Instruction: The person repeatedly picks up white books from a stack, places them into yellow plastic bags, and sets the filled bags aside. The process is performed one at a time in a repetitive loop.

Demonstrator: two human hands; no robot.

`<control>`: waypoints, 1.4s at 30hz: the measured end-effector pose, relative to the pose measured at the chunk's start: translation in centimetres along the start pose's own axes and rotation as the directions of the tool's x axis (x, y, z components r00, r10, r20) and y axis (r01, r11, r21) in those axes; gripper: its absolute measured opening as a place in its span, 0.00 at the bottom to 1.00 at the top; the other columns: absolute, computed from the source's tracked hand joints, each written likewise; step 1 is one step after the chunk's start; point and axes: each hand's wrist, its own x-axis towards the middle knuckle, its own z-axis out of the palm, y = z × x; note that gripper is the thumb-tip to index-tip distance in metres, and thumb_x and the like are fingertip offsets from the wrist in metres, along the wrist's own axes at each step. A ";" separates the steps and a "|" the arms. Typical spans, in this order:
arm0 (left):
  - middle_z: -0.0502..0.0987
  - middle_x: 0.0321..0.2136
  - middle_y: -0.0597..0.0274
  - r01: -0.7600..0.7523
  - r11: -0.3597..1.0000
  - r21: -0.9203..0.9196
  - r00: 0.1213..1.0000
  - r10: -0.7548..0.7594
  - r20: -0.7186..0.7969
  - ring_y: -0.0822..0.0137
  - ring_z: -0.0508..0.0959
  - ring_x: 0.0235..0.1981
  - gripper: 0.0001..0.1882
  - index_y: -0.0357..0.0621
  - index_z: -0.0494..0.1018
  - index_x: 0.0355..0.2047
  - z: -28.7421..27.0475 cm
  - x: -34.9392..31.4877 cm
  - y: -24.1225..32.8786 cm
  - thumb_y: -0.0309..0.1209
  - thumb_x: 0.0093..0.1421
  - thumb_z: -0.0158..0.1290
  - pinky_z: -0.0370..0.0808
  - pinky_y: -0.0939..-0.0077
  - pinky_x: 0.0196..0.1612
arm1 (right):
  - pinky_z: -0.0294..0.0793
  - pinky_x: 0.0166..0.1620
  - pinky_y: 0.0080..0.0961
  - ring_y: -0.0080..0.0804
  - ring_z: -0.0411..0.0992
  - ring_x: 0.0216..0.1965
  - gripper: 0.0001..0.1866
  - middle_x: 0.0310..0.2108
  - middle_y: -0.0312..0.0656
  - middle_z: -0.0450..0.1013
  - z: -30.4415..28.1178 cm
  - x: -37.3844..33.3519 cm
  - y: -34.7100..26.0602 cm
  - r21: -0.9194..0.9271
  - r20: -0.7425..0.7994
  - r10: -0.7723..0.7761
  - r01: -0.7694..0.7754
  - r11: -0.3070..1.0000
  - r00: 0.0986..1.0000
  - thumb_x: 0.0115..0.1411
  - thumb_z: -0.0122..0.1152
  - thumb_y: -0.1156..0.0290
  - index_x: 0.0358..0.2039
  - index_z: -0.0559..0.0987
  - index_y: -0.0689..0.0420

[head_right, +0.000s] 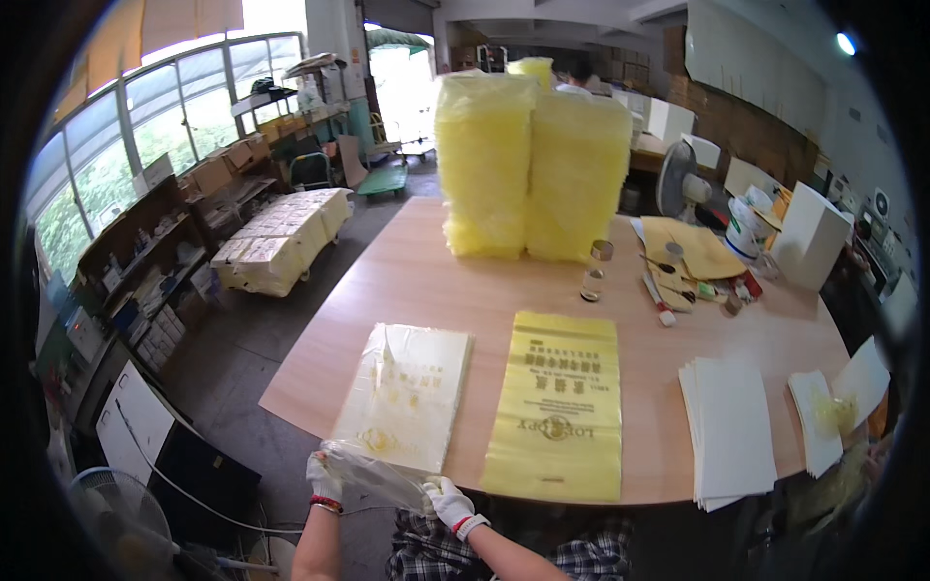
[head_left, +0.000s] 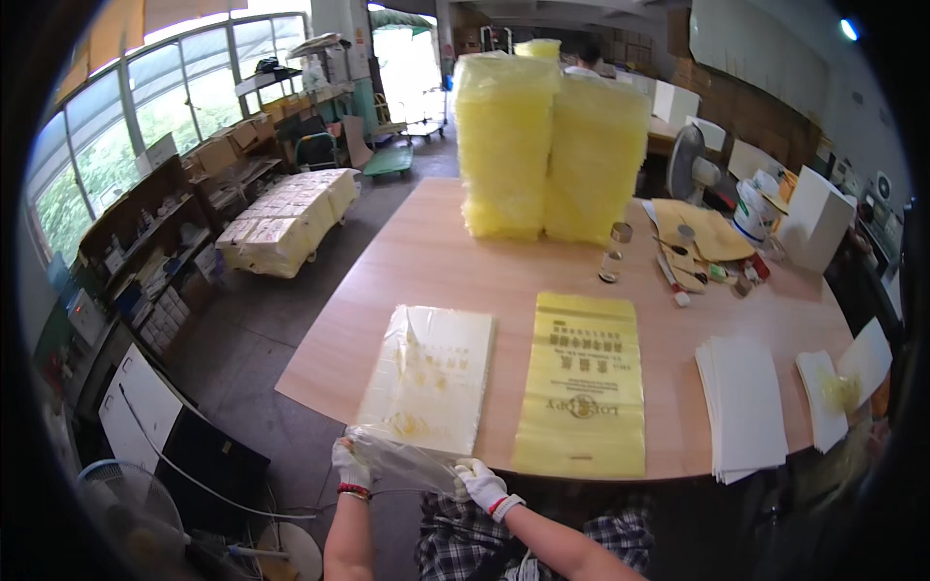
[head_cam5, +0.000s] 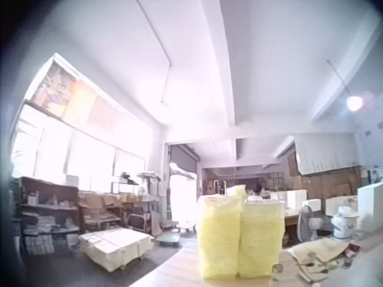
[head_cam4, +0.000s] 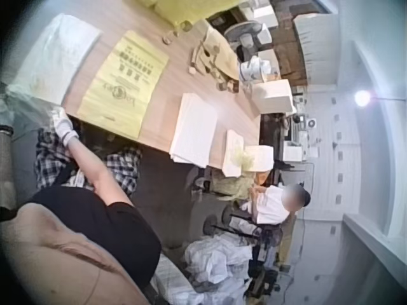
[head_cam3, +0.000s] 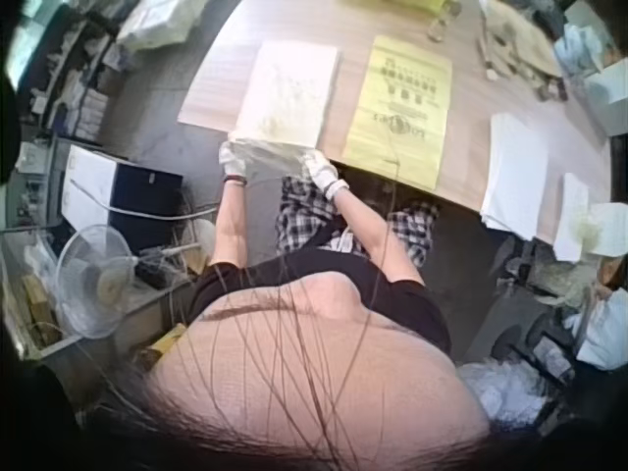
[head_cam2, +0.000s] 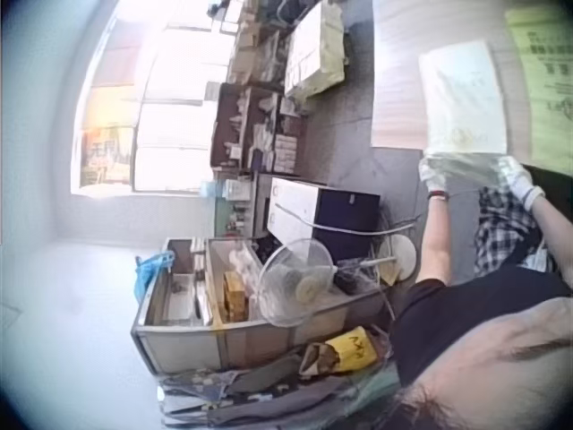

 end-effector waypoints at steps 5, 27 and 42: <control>0.70 0.15 0.64 0.097 0.932 0.351 0.980 -0.028 -0.195 0.66 0.69 0.16 0.07 0.47 0.70 0.19 -7.9 -2.1 -1.1 0.34 0.49 0.46 0.67 0.72 0.19 | 0.51 0.18 0.14 0.15 0.51 0.15 0.03 0.19 0.28 0.56 -4.0 -4.4 3.4 0.393 0.380 0.134 -0.290 0.873 0.915 0.62 0.47 0.69 0.35 0.66 0.52; 0.74 0.31 0.58 -0.932 0.243 0.269 0.084 -0.577 0.812 0.54 0.70 0.38 0.05 0.46 0.73 0.26 30.3 -22.2 -11.6 0.31 0.49 0.50 0.69 0.63 0.41 | 0.77 0.31 0.26 0.26 0.72 0.24 0.16 0.30 0.41 0.72 -14.3 -16.4 10.3 0.452 -0.330 0.105 0.060 0.890 0.938 0.60 0.52 0.65 0.46 0.68 0.59; 0.70 0.17 0.64 0.181 0.776 0.603 0.568 -0.584 0.581 0.72 0.70 0.18 0.08 0.39 0.68 0.33 36.1 -18.0 -8.0 0.30 0.58 0.45 0.71 0.76 0.27 | 0.67 0.42 0.35 0.42 0.68 0.38 0.15 0.34 0.44 0.72 -22.7 -11.4 -3.4 -0.887 -0.444 -0.749 -0.120 0.447 0.491 0.42 0.65 0.58 0.24 0.79 0.56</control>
